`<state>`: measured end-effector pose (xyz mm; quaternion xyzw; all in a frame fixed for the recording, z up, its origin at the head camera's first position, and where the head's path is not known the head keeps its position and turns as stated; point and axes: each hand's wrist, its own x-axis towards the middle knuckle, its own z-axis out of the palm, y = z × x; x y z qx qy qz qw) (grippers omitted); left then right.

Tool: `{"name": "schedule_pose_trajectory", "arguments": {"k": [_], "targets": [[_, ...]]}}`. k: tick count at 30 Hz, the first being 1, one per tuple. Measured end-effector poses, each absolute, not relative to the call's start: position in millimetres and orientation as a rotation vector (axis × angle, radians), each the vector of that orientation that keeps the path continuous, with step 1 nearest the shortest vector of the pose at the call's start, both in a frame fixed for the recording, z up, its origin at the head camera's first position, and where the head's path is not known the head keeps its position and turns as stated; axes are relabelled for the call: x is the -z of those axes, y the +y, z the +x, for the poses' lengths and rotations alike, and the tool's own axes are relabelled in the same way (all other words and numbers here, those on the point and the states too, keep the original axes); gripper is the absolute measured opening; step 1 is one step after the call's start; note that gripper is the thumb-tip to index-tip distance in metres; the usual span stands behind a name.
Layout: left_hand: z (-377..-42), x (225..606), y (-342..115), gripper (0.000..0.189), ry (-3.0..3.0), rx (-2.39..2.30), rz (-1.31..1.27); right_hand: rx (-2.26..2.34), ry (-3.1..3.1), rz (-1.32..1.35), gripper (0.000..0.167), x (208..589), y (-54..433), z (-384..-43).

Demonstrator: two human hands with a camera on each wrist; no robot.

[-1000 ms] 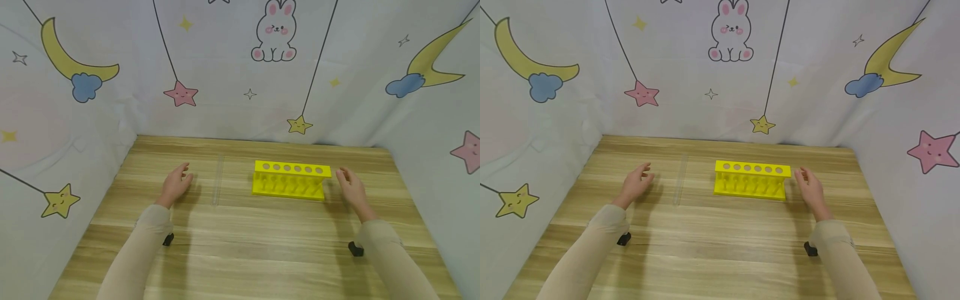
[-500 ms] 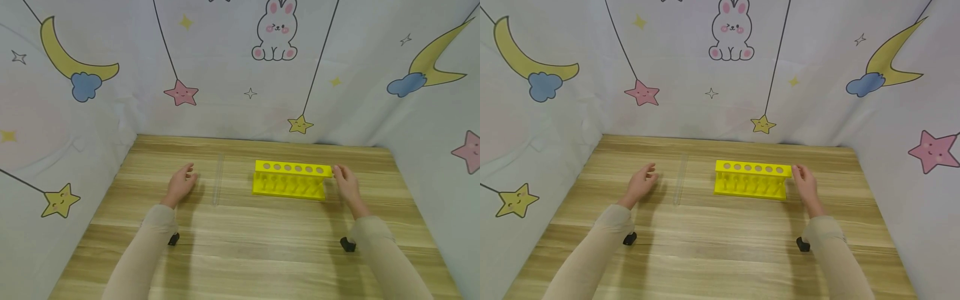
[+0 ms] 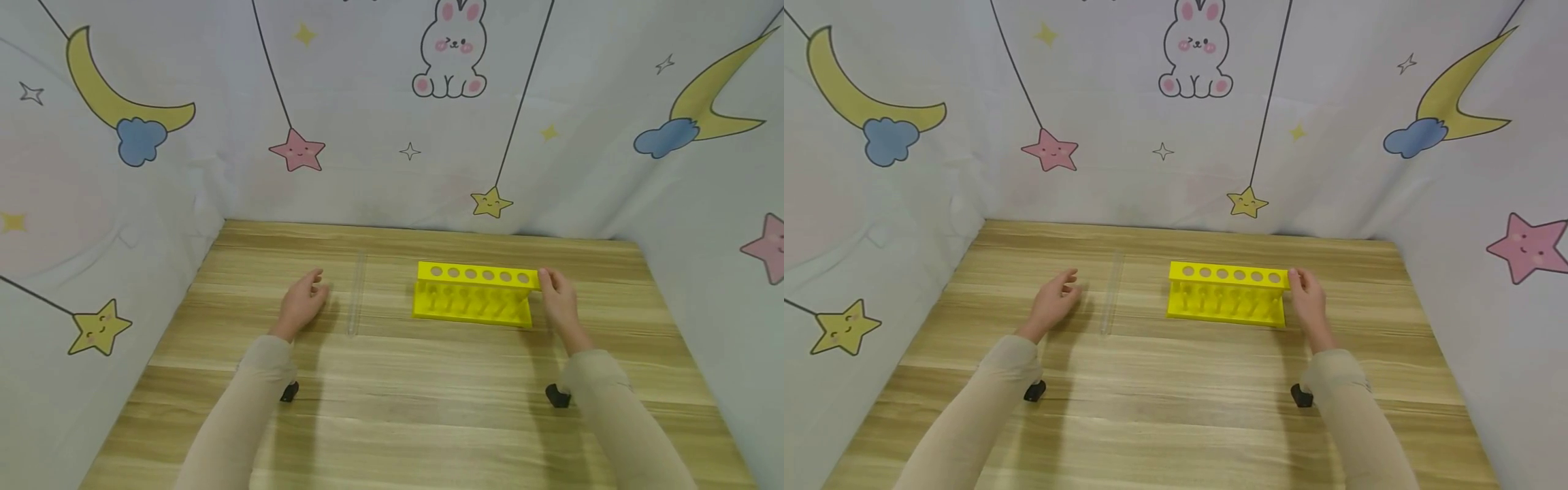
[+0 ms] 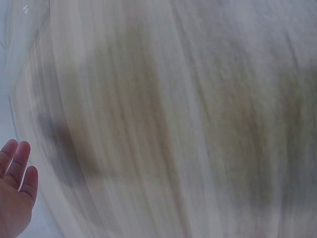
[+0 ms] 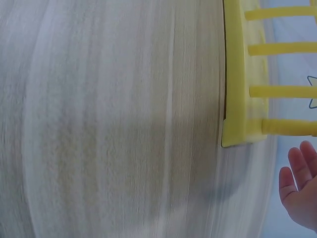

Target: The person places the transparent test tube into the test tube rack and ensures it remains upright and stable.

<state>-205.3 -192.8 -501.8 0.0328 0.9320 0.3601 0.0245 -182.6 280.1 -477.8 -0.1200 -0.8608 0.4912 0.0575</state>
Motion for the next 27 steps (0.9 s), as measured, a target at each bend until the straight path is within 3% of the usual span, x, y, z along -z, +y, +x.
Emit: {"name": "schedule_pose_trajectory", "arguments": {"k": [27], "targets": [[-207.4,502.4,-177.0,0.047,2.884,-1.121,0.088,-1.601,-2.502,-0.565,0.051,472.0,257.8,-193.5]]}}
